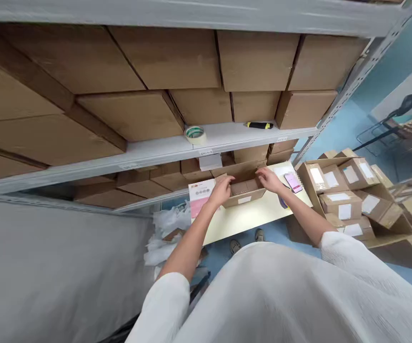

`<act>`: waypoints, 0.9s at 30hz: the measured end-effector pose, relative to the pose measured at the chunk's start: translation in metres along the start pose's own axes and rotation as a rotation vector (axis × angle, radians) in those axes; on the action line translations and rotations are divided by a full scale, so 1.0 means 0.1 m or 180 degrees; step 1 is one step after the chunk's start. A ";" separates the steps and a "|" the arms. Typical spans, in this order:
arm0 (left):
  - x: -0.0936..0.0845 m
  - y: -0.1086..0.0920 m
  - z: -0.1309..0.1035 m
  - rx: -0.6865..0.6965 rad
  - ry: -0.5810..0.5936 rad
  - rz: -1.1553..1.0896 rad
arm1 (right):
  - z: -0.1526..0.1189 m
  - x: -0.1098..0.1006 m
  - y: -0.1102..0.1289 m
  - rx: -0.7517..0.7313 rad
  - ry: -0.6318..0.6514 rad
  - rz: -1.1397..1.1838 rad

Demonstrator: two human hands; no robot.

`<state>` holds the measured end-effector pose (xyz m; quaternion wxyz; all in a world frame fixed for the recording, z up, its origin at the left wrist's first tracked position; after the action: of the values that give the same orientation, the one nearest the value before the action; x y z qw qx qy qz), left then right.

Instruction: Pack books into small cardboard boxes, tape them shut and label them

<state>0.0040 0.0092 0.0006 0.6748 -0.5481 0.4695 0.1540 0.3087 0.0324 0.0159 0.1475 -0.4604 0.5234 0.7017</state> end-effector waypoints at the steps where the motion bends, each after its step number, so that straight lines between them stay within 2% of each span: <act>1: 0.02 -0.03 0.06 0.0016 0.0277 0.0063 | 0.03 0.03 -0.01 0.0106 0.0210 -0.0094; 3: 0.05 -0.07 0.13 0.0018 0.0682 0.0202 | 0.08 0.09 -0.04 0.0289 0.0575 -0.0268; 5: 0.04 -0.09 0.12 -0.0041 0.0885 0.0364 | 0.07 0.14 -0.08 0.0462 0.0863 -0.0431; 11: -0.05 -0.05 -0.34 -0.0151 0.0734 0.0889 | -0.03 0.12 -0.16 0.0566 0.1468 -0.0757; 15: -0.02 0.05 -0.56 -0.0700 0.0798 0.1199 | 0.12 0.10 -0.14 0.0559 0.1855 -0.1291; 20: 0.10 0.30 -0.60 -0.1227 0.0953 0.0935 | 0.43 0.19 -0.14 0.0650 0.2183 -0.1767; 24: 0.23 0.47 -0.61 -0.1270 0.0973 0.0531 | 0.59 0.24 -0.11 0.0832 0.2434 -0.1777; 27: 0.32 0.56 -0.64 -0.1151 0.0840 0.0321 | 0.66 0.24 -0.10 0.0929 0.2562 -0.1776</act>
<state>-0.0496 -0.0378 -0.0554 0.4898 -0.6514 0.5452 0.1961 0.2706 0.0876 -0.0071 0.1787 -0.7909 0.4884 0.3223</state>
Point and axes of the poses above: each hand's wrist, its own z-axis towards the middle knuckle, its own x-axis out of the palm, y = z × x, the point moved 1 cm from there along z, towards the middle knuckle, and after that the axes turned 7 degrees about y, right-handed, at the moved point
